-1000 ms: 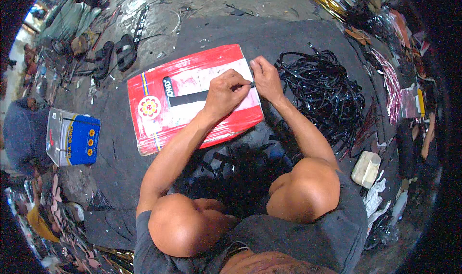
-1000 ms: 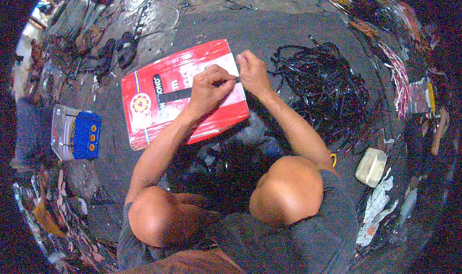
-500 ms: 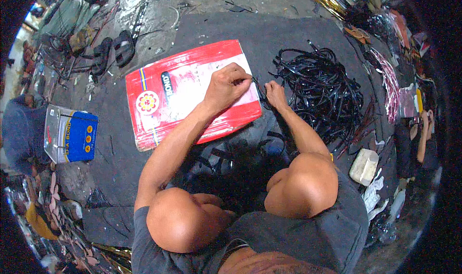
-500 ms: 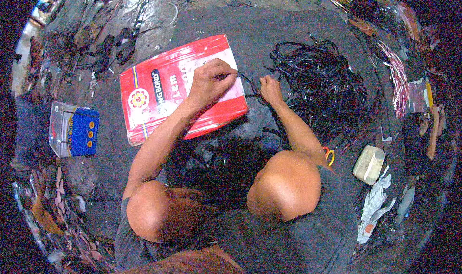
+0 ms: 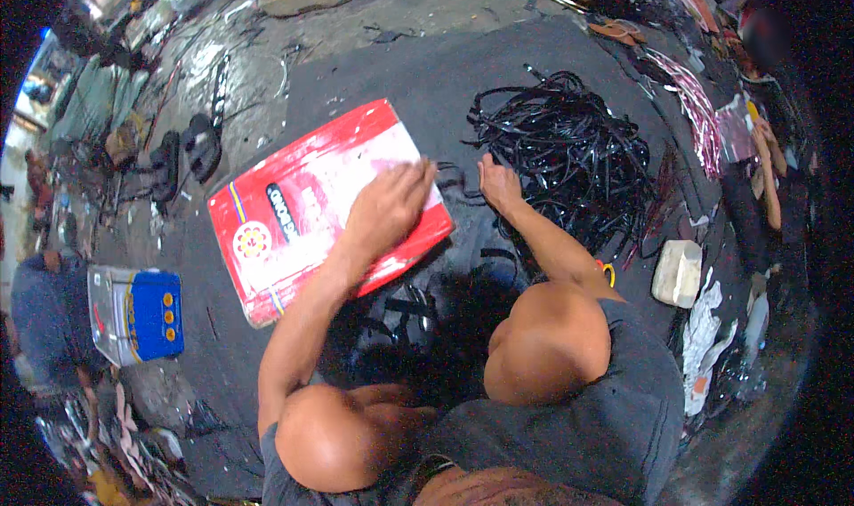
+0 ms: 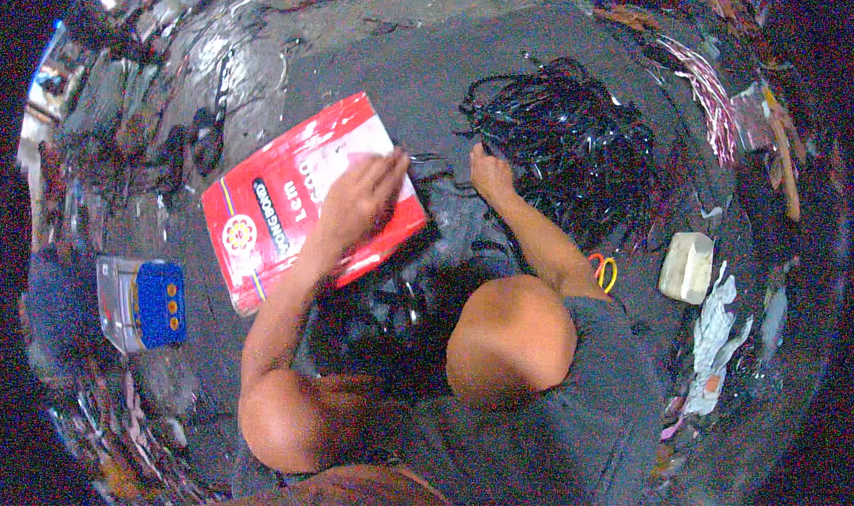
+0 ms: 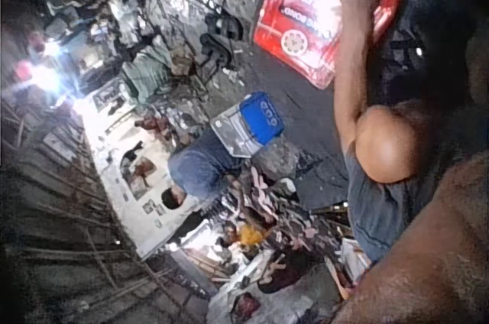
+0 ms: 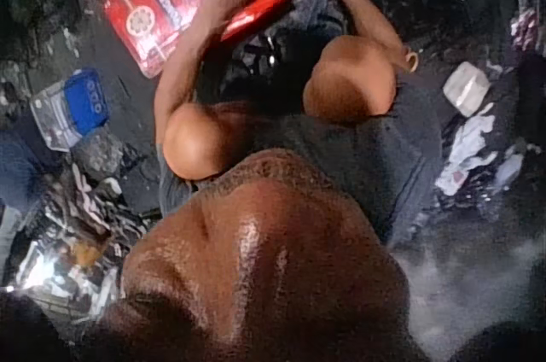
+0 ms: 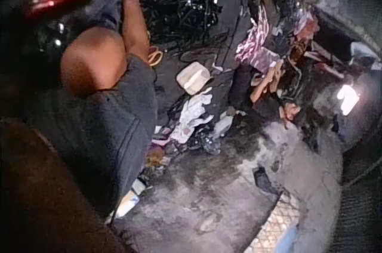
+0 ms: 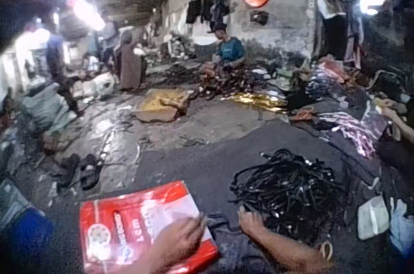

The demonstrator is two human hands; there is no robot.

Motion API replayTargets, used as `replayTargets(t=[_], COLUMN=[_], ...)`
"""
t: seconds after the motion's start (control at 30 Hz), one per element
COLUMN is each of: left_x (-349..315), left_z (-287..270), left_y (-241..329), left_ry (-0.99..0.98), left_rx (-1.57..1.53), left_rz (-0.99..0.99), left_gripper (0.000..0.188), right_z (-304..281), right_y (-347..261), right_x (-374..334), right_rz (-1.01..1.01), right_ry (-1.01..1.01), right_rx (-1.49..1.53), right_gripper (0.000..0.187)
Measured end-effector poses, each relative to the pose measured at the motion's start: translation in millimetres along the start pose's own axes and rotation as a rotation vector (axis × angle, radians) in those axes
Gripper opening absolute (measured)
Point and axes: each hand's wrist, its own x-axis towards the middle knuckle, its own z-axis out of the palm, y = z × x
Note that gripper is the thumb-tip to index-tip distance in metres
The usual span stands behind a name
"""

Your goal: The person sits on the floor and repeatedly cuts short lengths from a long black cable using a red box as a cutting guide. Each cut piece is placed into a growing pile beside the box.

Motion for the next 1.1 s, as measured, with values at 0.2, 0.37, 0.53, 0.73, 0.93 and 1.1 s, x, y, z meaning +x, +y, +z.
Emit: replayTargets(t=[0.2,0.37,0.53,0.73,0.93,1.1], left_x=[-92.8,-195.4,-167.0,-57.5,-33.4,-105.4], left_z=[8.0,59.3,23.5,-78.3,-153.0,-218.6], left_y=[117.1,162.8,149.7,93.1,73.1,20.3], left_ry=[-0.239,-0.487,-0.454,-0.009,0.14,0.693], left_rx=[-0.437,-0.32,-0.652,-0.502,-0.674,-0.611], left_rz=[-0.095,-0.344,-0.481,-0.517,-1.206,-1.152], left_gripper=[0.046,0.035,0.018,0.021,0.02,0.015], right_z=[-73.0,-228.6,-239.7,-188.6,-183.7,-206.6], right_y=[13.9,-10.2,-89.5,-137.0,-136.3,-124.1], right_x=[11.6,5.1,-53.3,-111.1,-105.4,-94.2], right_rz=[0.122,-0.126,-0.496,-0.652,-0.652,-0.855], right_ry=[0.657,1.467,0.408,-0.829,-0.846,-0.874], right_rx=[0.676,0.421,0.781,1.299,1.174,0.952], right_gripper=[0.023,0.012,0.01,0.033,0.037,0.034])
